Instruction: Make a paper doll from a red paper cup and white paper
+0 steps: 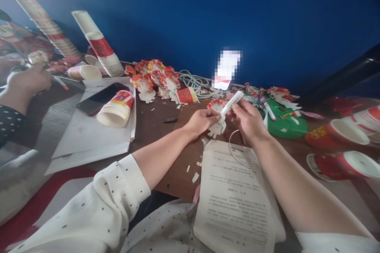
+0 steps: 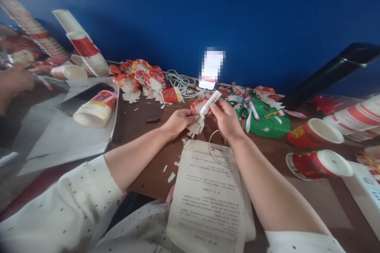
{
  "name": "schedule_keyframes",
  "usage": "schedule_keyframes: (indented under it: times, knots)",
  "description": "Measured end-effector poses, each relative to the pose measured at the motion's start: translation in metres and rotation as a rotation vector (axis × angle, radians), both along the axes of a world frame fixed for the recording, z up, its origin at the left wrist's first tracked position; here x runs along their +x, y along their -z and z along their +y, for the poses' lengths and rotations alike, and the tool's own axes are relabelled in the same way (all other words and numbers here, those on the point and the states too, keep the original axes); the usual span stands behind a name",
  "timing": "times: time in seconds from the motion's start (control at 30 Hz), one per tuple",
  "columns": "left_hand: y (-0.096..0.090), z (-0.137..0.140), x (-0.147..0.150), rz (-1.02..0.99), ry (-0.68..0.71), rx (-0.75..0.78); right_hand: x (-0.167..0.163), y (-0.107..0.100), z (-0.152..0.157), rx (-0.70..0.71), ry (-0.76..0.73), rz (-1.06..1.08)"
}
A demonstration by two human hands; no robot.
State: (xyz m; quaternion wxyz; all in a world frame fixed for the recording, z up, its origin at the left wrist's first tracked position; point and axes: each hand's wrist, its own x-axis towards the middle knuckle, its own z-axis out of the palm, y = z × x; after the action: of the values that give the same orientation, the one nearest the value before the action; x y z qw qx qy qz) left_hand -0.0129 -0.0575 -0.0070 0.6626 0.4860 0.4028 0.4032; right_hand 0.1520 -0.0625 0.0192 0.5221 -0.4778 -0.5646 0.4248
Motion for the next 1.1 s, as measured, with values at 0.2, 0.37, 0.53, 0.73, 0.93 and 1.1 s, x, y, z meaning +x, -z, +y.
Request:
schedule_keyframes:
  times: [0.2, 0.37, 0.53, 0.73, 0.93, 1.1]
  knots:
    - [0.001, 0.000, -0.001, -0.006, -0.010, -0.006, -0.002, -0.013, -0.010, 0.156, 0.058, -0.340]
    - [0.003, 0.003, -0.003, -0.057, -0.007, -0.037, -0.004, -0.017, -0.015, 0.262, 0.057, -0.440]
    - [0.004, 0.004, -0.002, -0.047, -0.008, -0.020, -0.006, -0.016, -0.016, 0.388, 0.015, -0.499]
    - [0.002, 0.003, -0.002, 0.002, -0.012, -0.014, -0.010, -0.013, -0.018, 0.402, 0.031, -0.473]
    - [-0.001, 0.002, -0.002, 0.088, -0.018, 0.000, 0.007, -0.009, 0.005, 0.224, 0.275, -0.212]
    - [-0.002, 0.002, -0.002, 0.157, -0.030, 0.063, 0.063, -0.005, 0.030, -0.059, 0.571, -0.064]
